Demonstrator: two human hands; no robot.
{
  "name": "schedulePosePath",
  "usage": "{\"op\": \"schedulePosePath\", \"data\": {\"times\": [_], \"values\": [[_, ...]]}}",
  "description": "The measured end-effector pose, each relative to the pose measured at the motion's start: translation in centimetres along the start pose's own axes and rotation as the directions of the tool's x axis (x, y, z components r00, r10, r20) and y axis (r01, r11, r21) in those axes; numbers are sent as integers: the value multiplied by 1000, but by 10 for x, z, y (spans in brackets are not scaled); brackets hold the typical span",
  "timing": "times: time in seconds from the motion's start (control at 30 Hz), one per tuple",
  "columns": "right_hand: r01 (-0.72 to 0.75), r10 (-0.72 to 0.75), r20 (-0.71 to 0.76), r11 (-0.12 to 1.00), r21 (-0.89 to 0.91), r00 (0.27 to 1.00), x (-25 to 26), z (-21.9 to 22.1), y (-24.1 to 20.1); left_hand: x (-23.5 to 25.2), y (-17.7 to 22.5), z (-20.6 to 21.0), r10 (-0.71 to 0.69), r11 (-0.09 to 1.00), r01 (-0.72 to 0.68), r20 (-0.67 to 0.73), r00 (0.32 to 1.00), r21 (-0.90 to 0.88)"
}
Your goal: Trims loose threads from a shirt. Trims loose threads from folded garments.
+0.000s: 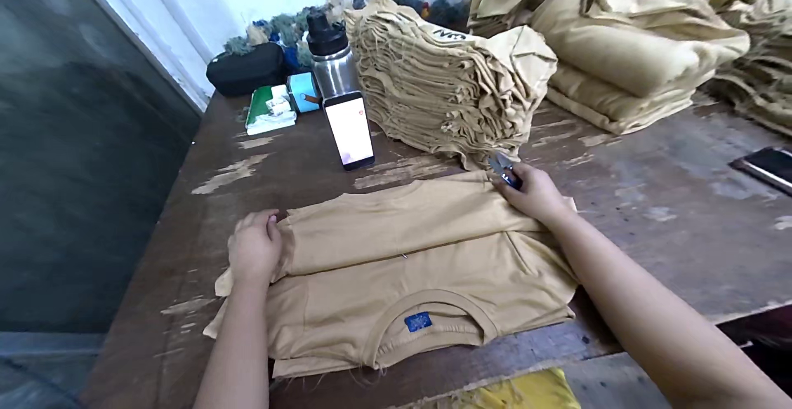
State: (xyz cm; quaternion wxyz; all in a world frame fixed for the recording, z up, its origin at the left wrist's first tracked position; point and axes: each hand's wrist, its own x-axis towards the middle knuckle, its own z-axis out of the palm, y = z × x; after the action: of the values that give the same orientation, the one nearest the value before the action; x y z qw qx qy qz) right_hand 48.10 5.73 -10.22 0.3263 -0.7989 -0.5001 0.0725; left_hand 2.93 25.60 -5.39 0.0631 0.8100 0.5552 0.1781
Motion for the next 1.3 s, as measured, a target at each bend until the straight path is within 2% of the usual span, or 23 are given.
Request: {"op": "schedulePosePath", "data": {"times": [0.07,0.1,0.13,0.2,0.27,0.3,0.37,0.4,0.47,0.57,0.63,0.7,0.8,0.87,1.03,1.3], "values": [[82,-85,-74,996,-33,994,-4,-9,-3,-13,16,-15,119,991,-125,-119,986,-50],[138,-140,-124,990,-27,982,-7,-17,-5,-24,32,-24,176,978,-189,-135,975,-90],[194,-193,-182,981,-10,964,-13,-26,-10,-40,53,-33,229,961,-242,-104,968,-137],[260,-233,-276,963,66,933,-32,-47,-29,-87,98,-42,346,917,-318,85,934,-240],[291,-225,-297,936,197,928,-66,-57,-47,-142,134,-30,516,841,-422,271,812,-338],[317,-243,-274,909,272,931,-87,-56,-53,-168,147,-16,608,785,-500,302,735,-365],[369,-311,-202,836,407,929,-129,-43,-61,-208,165,18,729,682,-606,312,609,-409],[378,-339,-168,809,450,926,-147,-35,-64,-222,173,32,757,647,-622,270,596,-441],[403,-376,-154,789,465,914,-178,-20,-66,-235,182,49,753,622,-605,167,637,-497],[405,-362,-182,797,448,914,-205,-10,-67,-228,186,51,644,578,-434,60,763,-691],[387,-337,-190,802,455,922,-217,-12,-65,-221,186,55,572,422,-301,-6,820,-855],[368,-328,-169,845,389,930,-225,-17,-60,-216,188,62,509,282,-221,-49,859,-934],[357,-345,-100,923,146,933,-228,-20,-55,-211,192,67,412,201,-161,-66,909,-966],[348,-344,-68,936,61,937,-231,-16,-52,-212,193,69,360,212,-140,-56,931,-967],[313,-305,-109,947,66,946,-238,-10,-47,-213,199,74,293,231,-154,-82,952,-961],[343,-339,-81,939,36,937,-240,-7,-44,-214,195,75,337,179,-170,-102,936,-969]]}}
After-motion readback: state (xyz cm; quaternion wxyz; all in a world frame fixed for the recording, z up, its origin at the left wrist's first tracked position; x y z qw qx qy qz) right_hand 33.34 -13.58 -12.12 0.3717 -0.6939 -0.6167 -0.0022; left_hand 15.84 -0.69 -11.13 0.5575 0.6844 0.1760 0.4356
